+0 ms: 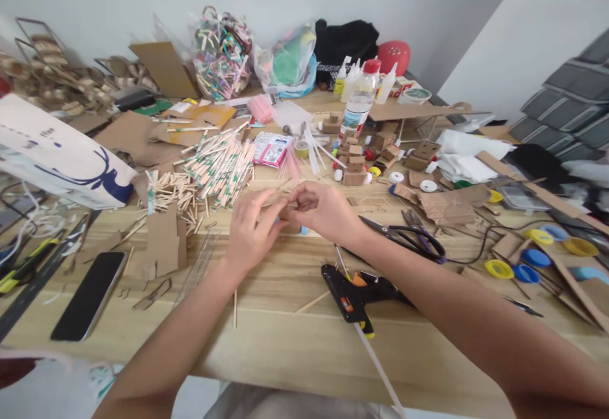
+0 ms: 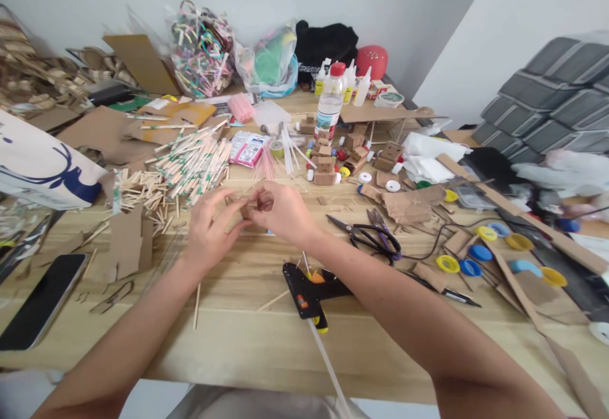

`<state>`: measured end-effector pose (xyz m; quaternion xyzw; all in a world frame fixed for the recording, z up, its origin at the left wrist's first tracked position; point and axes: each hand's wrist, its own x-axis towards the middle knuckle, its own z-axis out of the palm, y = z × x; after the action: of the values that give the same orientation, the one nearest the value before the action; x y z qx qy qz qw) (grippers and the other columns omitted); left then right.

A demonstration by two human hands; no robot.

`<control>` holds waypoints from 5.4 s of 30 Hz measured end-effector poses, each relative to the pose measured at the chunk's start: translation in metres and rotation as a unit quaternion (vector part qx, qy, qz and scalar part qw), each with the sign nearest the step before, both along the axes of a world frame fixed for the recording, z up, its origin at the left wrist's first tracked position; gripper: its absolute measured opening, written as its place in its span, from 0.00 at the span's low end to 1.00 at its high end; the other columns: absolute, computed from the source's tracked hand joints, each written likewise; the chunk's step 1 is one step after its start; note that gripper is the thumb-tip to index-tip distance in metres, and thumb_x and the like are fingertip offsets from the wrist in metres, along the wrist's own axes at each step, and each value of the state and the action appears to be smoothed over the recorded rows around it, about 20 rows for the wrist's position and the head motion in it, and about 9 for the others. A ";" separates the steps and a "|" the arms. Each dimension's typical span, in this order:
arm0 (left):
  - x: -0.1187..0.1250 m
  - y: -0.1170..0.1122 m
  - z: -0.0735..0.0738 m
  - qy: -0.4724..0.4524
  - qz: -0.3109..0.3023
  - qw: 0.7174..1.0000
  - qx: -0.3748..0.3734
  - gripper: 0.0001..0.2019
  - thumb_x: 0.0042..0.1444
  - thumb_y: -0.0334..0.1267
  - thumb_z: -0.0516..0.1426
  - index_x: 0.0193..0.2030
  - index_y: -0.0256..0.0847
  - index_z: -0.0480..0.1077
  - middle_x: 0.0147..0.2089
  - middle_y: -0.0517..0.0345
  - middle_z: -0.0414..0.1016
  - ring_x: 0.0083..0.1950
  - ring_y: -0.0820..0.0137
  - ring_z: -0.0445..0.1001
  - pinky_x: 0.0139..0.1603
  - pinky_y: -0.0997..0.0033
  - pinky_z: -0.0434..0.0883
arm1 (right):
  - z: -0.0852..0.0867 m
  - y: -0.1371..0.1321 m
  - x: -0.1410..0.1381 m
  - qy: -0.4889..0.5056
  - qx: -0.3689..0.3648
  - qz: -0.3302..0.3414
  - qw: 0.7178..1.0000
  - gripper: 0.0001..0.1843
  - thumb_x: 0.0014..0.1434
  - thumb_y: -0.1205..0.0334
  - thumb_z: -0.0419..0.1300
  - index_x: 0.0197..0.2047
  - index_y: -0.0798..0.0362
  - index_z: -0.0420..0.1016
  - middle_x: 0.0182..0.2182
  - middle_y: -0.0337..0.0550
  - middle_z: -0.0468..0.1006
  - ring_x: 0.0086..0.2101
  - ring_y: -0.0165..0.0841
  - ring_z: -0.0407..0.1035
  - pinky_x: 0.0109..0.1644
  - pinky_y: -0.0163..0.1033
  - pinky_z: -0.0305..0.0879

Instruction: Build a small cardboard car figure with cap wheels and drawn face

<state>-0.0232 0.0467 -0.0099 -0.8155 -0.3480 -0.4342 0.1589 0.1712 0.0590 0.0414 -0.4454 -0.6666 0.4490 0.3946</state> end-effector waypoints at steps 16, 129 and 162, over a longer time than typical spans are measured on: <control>-0.003 -0.001 0.002 -0.038 -0.050 0.998 -0.020 0.12 0.68 0.42 0.60 0.55 0.43 0.77 0.47 0.48 0.84 0.50 0.59 0.82 0.55 0.55 0.78 | 0.012 -0.006 0.000 -0.004 -0.019 0.028 0.999 0.09 0.48 0.60 0.69 0.34 0.49 0.75 0.26 0.37 0.81 0.29 0.32 0.76 0.38 0.39 0.76; 0.028 -0.019 0.012 -0.499 -0.272 0.612 -0.550 0.30 0.33 0.57 0.77 0.39 0.39 0.82 0.47 0.52 0.84 0.42 0.67 0.82 0.51 0.61 0.79 | 0.012 -0.046 0.026 -0.117 0.095 -0.058 0.987 0.24 0.58 0.32 0.63 0.42 0.44 0.80 0.33 0.46 0.89 0.29 0.43 0.84 0.34 0.46 0.84; 0.033 -0.008 0.030 -0.371 -0.179 0.841 -0.350 0.26 0.53 0.59 0.69 0.52 0.45 0.81 0.55 0.46 0.84 0.57 0.57 0.81 0.57 0.58 0.78 | -0.006 -0.022 0.029 0.097 0.113 0.077 0.986 0.23 0.69 0.45 0.62 0.63 0.42 0.70 0.60 0.51 0.78 0.56 0.40 0.78 0.60 0.49 0.76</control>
<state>0.0100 0.0391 0.0206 -0.6430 -0.3578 -0.5742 -0.3589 0.1998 0.0367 0.0352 -0.2996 -0.7036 0.4413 0.4695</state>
